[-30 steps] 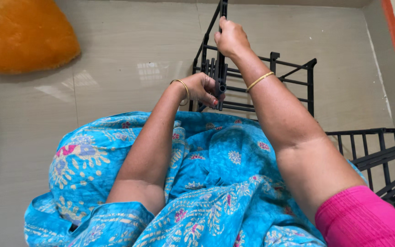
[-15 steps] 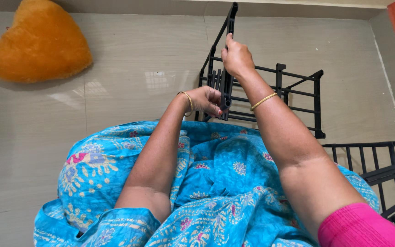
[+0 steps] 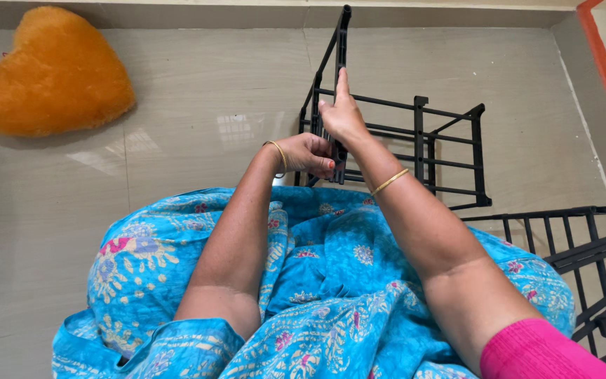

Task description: The person assembles a black metal rack by inserting horizontal bars into vertical supports and connecting side frames. They handle multiple bars and frame sections, aligning and securing them by hand to form a complete structure.

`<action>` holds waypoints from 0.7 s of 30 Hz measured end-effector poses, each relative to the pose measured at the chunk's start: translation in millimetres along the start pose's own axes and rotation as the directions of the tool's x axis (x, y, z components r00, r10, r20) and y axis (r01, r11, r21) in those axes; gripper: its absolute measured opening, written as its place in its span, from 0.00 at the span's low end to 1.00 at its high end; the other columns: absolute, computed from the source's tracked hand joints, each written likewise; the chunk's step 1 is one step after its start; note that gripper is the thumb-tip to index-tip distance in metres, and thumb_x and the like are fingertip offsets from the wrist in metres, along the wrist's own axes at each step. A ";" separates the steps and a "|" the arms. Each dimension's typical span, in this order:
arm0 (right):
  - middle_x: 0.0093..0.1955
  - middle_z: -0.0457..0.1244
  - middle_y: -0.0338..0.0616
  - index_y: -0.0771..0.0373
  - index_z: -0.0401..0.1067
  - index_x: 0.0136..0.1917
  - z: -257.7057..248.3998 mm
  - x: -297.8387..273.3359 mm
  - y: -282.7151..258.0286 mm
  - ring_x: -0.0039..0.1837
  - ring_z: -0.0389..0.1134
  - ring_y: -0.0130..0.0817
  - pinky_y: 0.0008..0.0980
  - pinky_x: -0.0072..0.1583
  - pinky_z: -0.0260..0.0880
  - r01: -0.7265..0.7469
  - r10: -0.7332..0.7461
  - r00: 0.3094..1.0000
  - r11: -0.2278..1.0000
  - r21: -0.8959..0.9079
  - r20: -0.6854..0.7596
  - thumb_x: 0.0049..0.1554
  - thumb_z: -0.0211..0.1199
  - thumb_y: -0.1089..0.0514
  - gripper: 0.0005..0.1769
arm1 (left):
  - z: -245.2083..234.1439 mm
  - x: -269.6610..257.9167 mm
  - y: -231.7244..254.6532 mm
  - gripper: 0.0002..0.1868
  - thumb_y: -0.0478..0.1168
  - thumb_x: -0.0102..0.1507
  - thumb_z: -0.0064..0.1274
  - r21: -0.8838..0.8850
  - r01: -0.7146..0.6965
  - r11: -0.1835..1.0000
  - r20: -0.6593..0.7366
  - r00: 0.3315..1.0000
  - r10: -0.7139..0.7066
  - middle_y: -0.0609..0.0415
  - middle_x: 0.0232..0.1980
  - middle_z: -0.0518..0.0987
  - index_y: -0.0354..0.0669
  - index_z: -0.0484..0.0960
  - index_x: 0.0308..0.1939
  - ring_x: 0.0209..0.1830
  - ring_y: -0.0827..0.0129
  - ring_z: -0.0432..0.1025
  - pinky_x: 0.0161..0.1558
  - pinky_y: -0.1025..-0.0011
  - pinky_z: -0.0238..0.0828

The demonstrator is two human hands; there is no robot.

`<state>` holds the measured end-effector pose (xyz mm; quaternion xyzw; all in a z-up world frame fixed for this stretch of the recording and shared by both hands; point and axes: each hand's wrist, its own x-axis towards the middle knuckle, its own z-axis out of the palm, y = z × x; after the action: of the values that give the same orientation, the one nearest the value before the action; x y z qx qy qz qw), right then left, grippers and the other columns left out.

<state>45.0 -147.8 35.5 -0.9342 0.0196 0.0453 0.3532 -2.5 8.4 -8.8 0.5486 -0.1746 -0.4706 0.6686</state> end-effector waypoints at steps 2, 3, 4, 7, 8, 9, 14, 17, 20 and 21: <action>0.75 0.55 0.68 0.51 0.26 0.84 7.4 -4.1 4.6 0.75 0.60 0.57 0.44 0.71 0.61 -0.032 0.032 0.999 0.999 -0.003 0.027 0.61 0.57 0.57 0.51 | -1.5 -0.4 -1.0 0.12 0.39 0.62 0.62 0.029 0.002 1.000 -0.018 1.000 -0.001 0.58 0.44 0.86 0.39 0.83 0.47 0.42 0.73 0.80 0.49 0.70 0.81; 0.76 0.55 0.67 0.50 0.25 0.85 9.7 -6.7 6.4 0.75 0.60 0.56 0.44 0.71 0.62 -0.049 0.049 0.998 0.999 -0.003 0.041 0.61 0.55 0.59 0.51 | -2.0 -1.1 -1.9 0.12 0.38 0.61 0.63 0.023 -0.012 1.000 -0.031 0.999 0.013 0.57 0.43 0.86 0.39 0.83 0.47 0.42 0.73 0.80 0.48 0.70 0.81; 0.75 0.56 0.68 0.50 0.24 0.85 11.8 -7.1 6.3 0.73 0.61 0.57 0.44 0.70 0.63 -0.001 0.001 1.000 1.000 0.006 0.031 0.62 0.56 0.60 0.52 | -2.4 -1.8 -2.6 0.12 0.37 0.61 0.64 0.017 -0.027 0.999 -0.044 0.999 0.028 0.56 0.42 0.86 0.38 0.83 0.46 0.42 0.72 0.80 0.48 0.70 0.82; 0.68 0.61 0.68 0.50 0.25 0.85 8.9 -11.6 9.4 0.66 0.67 0.55 0.44 0.66 0.66 0.054 -0.054 0.998 0.997 0.049 0.010 0.62 0.56 0.61 0.52 | -1.7 -0.5 -3.4 0.12 0.36 0.60 0.65 0.062 -0.025 0.998 -0.061 0.998 0.029 0.55 0.41 0.85 0.36 0.83 0.44 0.42 0.71 0.81 0.47 0.69 0.83; 0.64 0.65 0.66 0.49 0.25 0.85 9.8 -14.2 10.1 0.62 0.70 0.53 0.43 0.64 0.68 0.022 -0.023 1.000 0.997 0.076 0.015 0.62 0.56 0.62 0.51 | -2.1 0.0 -3.3 0.12 0.35 0.59 0.66 0.088 -0.018 0.996 -0.065 0.998 0.024 0.55 0.41 0.85 0.35 0.84 0.44 0.42 0.71 0.81 0.47 0.69 0.83; 0.60 0.68 0.64 0.48 0.26 0.85 12.1 -16.5 11.0 0.58 0.72 0.50 0.42 0.62 0.70 -0.009 0.007 1.000 0.994 0.104 0.023 0.61 0.55 0.62 0.51 | -3.2 -0.3 -3.7 0.12 0.35 0.59 0.66 0.091 -0.018 0.996 -0.055 0.998 0.023 0.54 0.41 0.86 0.35 0.84 0.44 0.42 0.71 0.81 0.48 0.69 0.83; 0.55 0.69 0.61 0.47 0.30 0.85 25.3 -14.9 22.7 0.51 0.73 0.47 0.41 0.56 0.73 0.052 -0.043 0.998 0.980 0.194 -0.048 0.61 0.55 0.64 0.50 | -7.7 -4.0 -12.7 0.18 0.39 0.60 0.67 0.035 -0.020 0.999 0.003 1.000 0.020 0.54 0.45 0.85 0.35 0.81 0.50 0.45 0.72 0.81 0.49 0.70 0.82; 0.59 0.68 0.63 0.49 0.30 0.85 37.3 -5.7 24.1 0.54 0.74 0.49 0.43 0.57 0.73 0.149 -0.117 0.978 0.971 0.188 -0.171 0.58 0.54 0.67 0.51 | -8.7 -3.6 -11.9 0.25 0.51 0.61 0.61 -0.121 0.110 0.987 -0.054 0.992 -0.118 0.45 0.42 0.86 0.37 0.78 0.54 0.39 0.65 0.82 0.43 0.67 0.82; 0.56 0.67 0.69 0.51 0.28 0.85 49.8 3.0 24.8 0.56 0.72 0.59 0.48 0.59 0.71 0.096 -0.080 0.990 0.985 0.140 -0.117 0.57 0.54 0.67 0.53 | -7.7 -4.0 -6.0 0.29 0.55 0.61 0.60 -0.121 0.212 0.970 -0.160 0.960 -0.230 0.43 0.42 0.84 0.36 0.76 0.55 0.39 0.61 0.81 0.44 0.64 0.81; 0.54 0.68 0.69 0.52 0.28 0.86 55.7 6.0 22.4 0.55 0.72 0.61 0.48 0.60 0.71 0.065 -0.053 0.995 0.985 0.163 -0.080 0.57 0.53 0.67 0.53 | -8.0 -7.9 -4.4 0.29 0.54 0.61 0.61 -0.099 0.216 0.971 -0.186 0.955 -0.232 0.44 0.42 0.83 0.33 0.77 0.54 0.39 0.61 0.81 0.44 0.63 0.82</action>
<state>45.5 -127.8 -21.4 -0.9030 0.0088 -0.0022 0.4296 -2.4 19.6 -13.2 0.5820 -0.0262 -0.4935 0.6458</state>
